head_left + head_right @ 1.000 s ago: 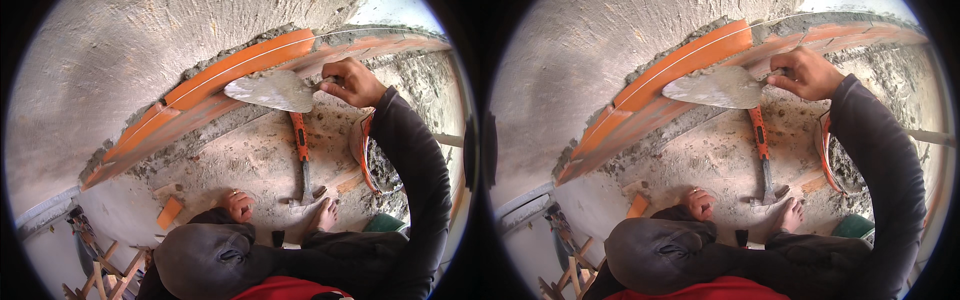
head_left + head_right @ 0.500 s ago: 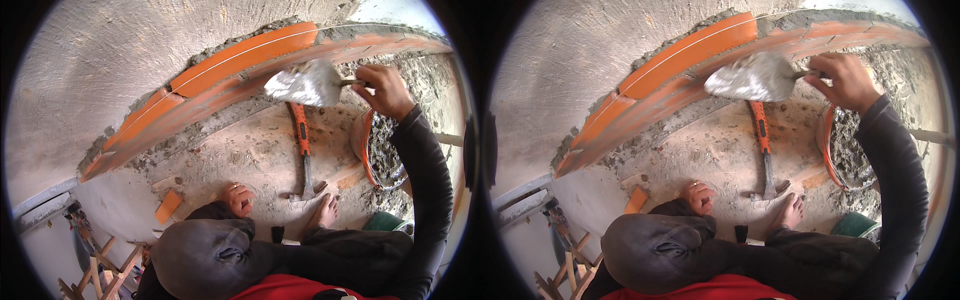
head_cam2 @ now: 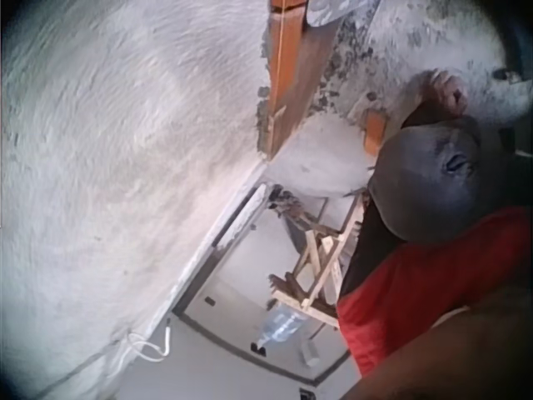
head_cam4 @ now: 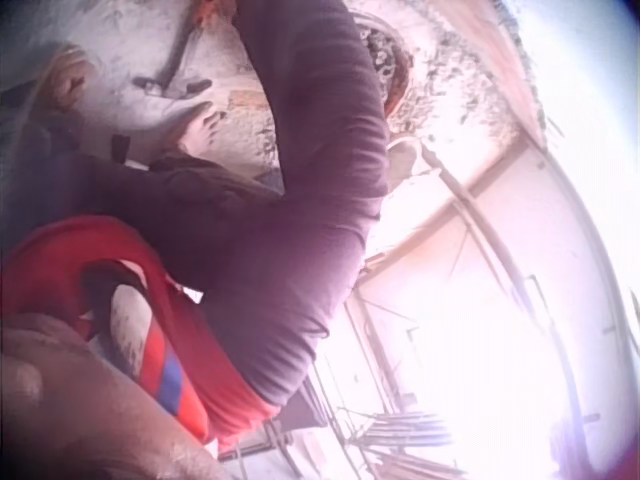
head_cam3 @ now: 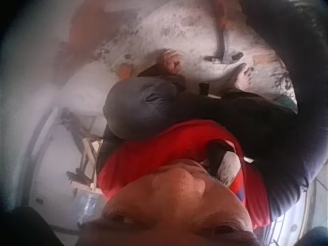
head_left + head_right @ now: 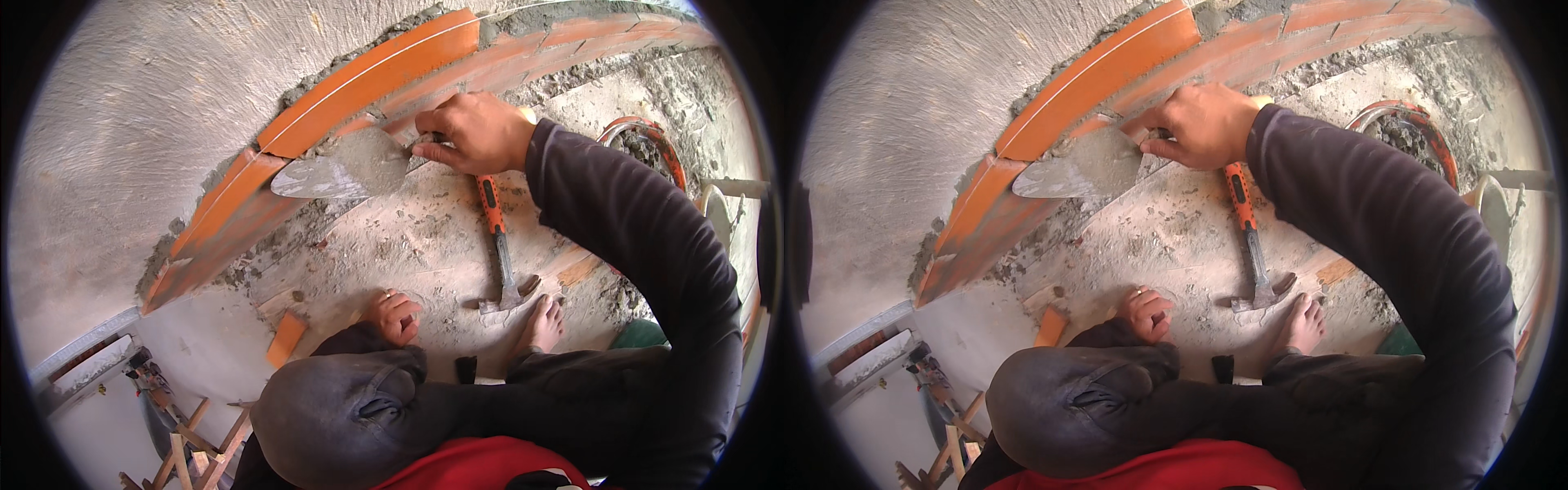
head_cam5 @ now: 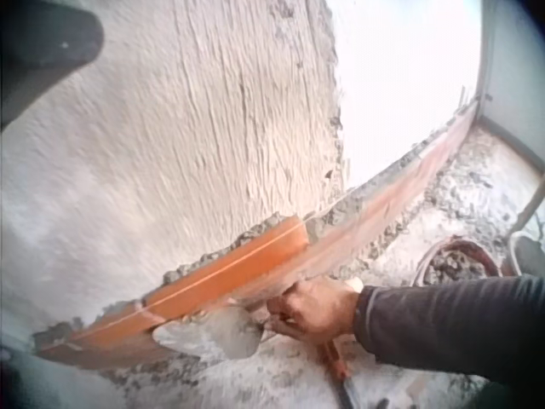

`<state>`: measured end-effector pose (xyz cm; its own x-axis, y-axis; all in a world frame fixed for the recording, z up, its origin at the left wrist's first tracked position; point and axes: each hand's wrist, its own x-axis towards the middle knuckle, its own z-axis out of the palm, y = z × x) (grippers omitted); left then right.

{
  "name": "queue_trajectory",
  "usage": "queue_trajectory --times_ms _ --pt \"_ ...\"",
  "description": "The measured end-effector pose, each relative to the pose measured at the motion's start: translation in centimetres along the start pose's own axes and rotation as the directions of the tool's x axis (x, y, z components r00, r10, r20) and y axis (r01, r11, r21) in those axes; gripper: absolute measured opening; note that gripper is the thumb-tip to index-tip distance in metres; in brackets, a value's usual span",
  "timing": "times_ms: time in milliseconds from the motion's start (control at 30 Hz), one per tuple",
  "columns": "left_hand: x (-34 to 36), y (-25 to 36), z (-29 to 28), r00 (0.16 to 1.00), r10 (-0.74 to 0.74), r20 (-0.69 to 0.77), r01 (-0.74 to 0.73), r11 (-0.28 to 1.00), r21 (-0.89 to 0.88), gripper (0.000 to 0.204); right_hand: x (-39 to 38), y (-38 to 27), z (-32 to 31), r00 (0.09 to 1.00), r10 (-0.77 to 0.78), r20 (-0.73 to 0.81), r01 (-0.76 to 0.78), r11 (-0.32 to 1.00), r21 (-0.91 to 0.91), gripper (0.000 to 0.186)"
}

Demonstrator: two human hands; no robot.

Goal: The person applies mortar to the back of a tile and presses it onto a wall. They then use a hammer to tap the tile into position and a trowel to scrape away excess mortar from the gaps.

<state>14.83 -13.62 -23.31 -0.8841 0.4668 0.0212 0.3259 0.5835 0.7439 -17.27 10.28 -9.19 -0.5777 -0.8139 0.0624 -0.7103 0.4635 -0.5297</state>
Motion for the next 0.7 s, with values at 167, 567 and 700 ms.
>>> queue_trajectory --times_ms 167,567,700 --pt "0.0 0.3 -0.5 1.0 0.008 -0.011 -0.008 1.0 0.015 0.024 -1.3 1.2 -2.2 0.998 0.03 0.063 -0.033 0.999 0.04 0.032" --pt "0.3 0.0 0.1 1.0 0.028 -0.006 -0.028 0.999 0.041 0.022 -16.1 -4.3 -12.4 0.93 0.25 -0.268 -0.321 0.91 -0.264 0.02" --pt "-1.3 -0.6 -0.5 1.0 0.003 0.005 -0.003 0.995 0.096 0.023 -24.6 -9.0 -10.8 0.808 0.465 -0.362 -0.532 0.84 -0.108 0.018"
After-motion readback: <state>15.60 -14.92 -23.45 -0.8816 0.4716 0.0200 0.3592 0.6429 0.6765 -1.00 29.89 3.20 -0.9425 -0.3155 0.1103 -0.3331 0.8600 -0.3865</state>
